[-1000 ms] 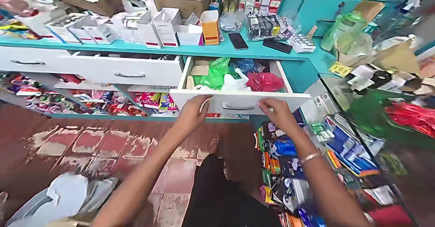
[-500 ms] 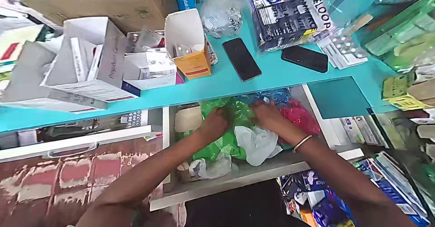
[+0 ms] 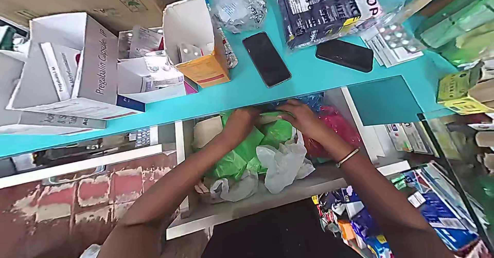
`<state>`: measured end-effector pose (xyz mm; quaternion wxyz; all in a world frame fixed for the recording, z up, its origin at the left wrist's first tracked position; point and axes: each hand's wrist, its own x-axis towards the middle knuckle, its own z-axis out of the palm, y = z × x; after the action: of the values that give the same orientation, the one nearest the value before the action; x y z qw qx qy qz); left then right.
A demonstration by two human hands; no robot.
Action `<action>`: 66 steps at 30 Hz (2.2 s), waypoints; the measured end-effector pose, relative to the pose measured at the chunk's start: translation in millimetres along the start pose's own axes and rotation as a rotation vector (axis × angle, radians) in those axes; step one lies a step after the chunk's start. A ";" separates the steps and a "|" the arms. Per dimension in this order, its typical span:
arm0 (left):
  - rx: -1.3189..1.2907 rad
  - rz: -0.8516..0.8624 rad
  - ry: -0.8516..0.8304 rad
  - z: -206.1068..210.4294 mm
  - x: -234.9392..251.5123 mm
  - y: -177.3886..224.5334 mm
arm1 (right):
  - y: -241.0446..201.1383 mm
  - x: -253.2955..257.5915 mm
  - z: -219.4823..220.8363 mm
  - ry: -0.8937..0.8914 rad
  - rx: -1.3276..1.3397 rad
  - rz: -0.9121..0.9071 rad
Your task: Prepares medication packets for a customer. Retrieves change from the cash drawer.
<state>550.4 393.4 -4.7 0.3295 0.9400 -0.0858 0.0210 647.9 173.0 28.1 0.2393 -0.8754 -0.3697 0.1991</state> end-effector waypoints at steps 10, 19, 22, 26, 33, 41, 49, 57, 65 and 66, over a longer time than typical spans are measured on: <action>-0.188 -0.103 -0.017 -24.8 -14.2 10.8 | -36.9 -60.2 18.8 0.621 -0.182 -0.155; -0.584 -0.334 -0.009 -17.0 -19.4 10.4 | -72.9 -44.6 61.1 0.375 0.066 0.131; -0.609 -0.298 0.084 -9.7 -19.4 8.5 | -66.9 -42.6 58.1 0.393 0.230 0.156; -0.644 -0.232 0.048 -18.9 -22.1 9.3 | -58.9 -43.4 55.9 0.378 0.290 0.162; 0.068 -0.076 0.218 -96.0 -66.5 33.3 | -65.5 -68.1 47.3 0.293 -0.073 0.165; -0.014 0.206 0.444 -114.7 -120.2 68.3 | -51.3 -145.3 84.8 0.815 0.035 -0.138; -0.635 0.109 0.210 -24.9 -109.2 98.9 | -73.0 -226.5 31.2 0.528 1.223 0.142; -1.264 -0.002 -0.501 143.9 -217.6 265.4 | -140.4 -522.3 155.4 1.240 0.886 0.414; -1.058 0.880 -0.617 310.9 -471.4 520.7 | -245.3 -835.6 308.0 1.969 -0.123 0.957; -1.057 0.946 -0.664 323.9 -493.8 550.9 | -260.8 -871.8 320.3 1.993 -0.190 0.995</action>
<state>-37.6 -158.7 33.9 0.6464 0.4791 -0.5700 -0.1665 -228.8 -227.7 67.2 0.2546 -0.7089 0.3652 -0.5471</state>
